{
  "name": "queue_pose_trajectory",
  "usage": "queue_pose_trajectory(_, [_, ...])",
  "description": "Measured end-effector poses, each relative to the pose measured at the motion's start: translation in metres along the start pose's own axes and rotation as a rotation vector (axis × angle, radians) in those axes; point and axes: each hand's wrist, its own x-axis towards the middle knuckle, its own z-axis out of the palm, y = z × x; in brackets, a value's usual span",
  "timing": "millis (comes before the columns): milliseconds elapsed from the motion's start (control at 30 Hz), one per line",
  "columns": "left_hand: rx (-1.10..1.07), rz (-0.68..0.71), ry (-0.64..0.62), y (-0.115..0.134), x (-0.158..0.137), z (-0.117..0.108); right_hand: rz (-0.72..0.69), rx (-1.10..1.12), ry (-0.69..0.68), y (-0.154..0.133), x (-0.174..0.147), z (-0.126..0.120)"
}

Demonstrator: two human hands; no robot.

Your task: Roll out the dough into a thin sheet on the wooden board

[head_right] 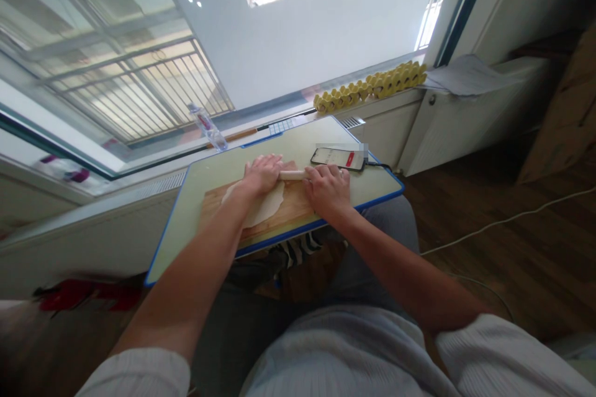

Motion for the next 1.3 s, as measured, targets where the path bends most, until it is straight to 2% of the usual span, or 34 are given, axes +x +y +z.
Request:
queue_pose_trajectory(233, [0.016,0.091,0.026,-0.012,-0.009,0.001,-0.011,0.023,-0.05,0.009,0.01,-0.003])
queue_pose_trajectory(400, [-0.024,0.181,0.1,-0.035,-0.022,-0.001,-0.1,0.036,-0.15,0.013,0.021,-0.004])
queue_pose_trajectory(533, [-0.132,0.218,0.203,-0.062,-0.021,-0.005,-0.18,0.025,-0.196,-0.001,0.024,0.001])
queue_pose_trajectory(700, [-0.259,0.165,0.261,-0.106,-0.004,-0.009,-0.262,-0.043,-0.272,-0.028,0.045,0.015])
queue_pose_trajectory(900, [-0.244,0.029,0.267,-0.146,0.022,-0.015,-0.376,-0.109,-0.302,-0.053,0.106,0.037])
queue_pose_trajectory(1100, [-0.243,0.072,0.217,-0.152,0.03,-0.014,-0.401,-0.024,-0.334,-0.057,0.135,0.045])
queue_pose_trajectory(1300, [-0.282,0.181,0.122,-0.146,0.066,-0.02,-0.471,0.088,-0.446,-0.038,0.142,0.039])
